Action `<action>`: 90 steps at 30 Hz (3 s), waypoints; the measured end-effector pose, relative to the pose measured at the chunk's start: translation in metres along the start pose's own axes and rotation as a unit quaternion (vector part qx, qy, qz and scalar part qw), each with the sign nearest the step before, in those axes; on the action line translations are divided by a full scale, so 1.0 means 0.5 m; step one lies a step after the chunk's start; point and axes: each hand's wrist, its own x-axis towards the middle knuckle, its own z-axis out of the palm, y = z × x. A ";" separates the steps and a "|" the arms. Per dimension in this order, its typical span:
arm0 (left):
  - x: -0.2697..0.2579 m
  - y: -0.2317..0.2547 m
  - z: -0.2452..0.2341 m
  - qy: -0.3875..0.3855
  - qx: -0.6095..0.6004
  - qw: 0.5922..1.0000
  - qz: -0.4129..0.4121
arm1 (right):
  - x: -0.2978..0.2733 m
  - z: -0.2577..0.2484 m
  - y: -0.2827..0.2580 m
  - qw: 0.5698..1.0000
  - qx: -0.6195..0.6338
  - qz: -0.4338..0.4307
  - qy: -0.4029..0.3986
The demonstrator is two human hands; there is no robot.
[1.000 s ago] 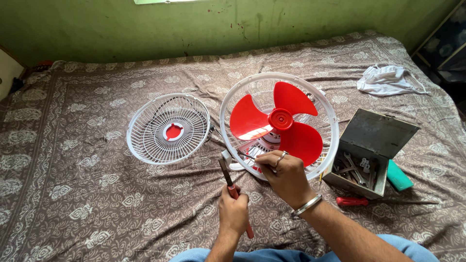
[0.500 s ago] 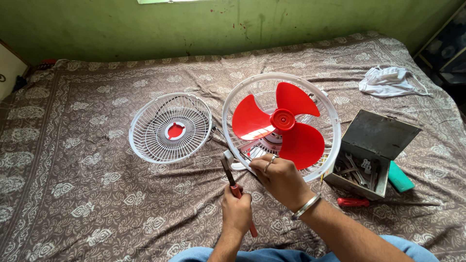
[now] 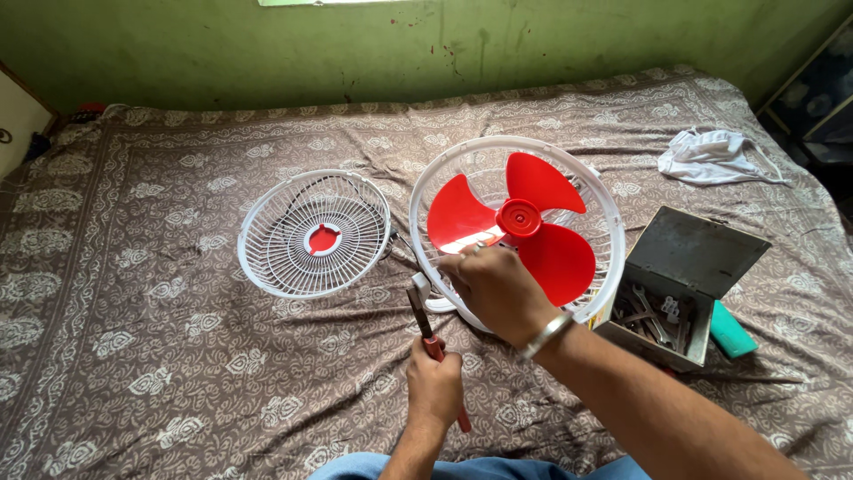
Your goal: The person disassembles a small electric fan by removing the front grille, unscrewing the fan blade, and detaching the motor housing. They use pliers and a screwdriver to loosen fasteners and separate components, then reassemble the fan by reversing the steps.
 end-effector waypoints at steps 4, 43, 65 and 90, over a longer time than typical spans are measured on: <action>-0.011 0.012 -0.007 -0.024 0.002 1.000 -0.002 | 0.078 0.041 0.038 0.993 -0.065 -0.001 -0.103; -0.012 0.021 -0.005 -0.024 -0.009 0.999 0.027 | 0.047 -0.036 0.047 0.906 0.206 0.337 0.150; 0.005 -0.003 -0.015 -0.036 -0.080 0.996 -0.009 | -0.340 -0.121 0.202 0.814 0.080 0.358 -0.451; 0.005 0.009 -0.030 -0.041 -0.096 0.994 -0.020 | -0.293 -0.029 0.134 0.752 0.027 0.293 -0.590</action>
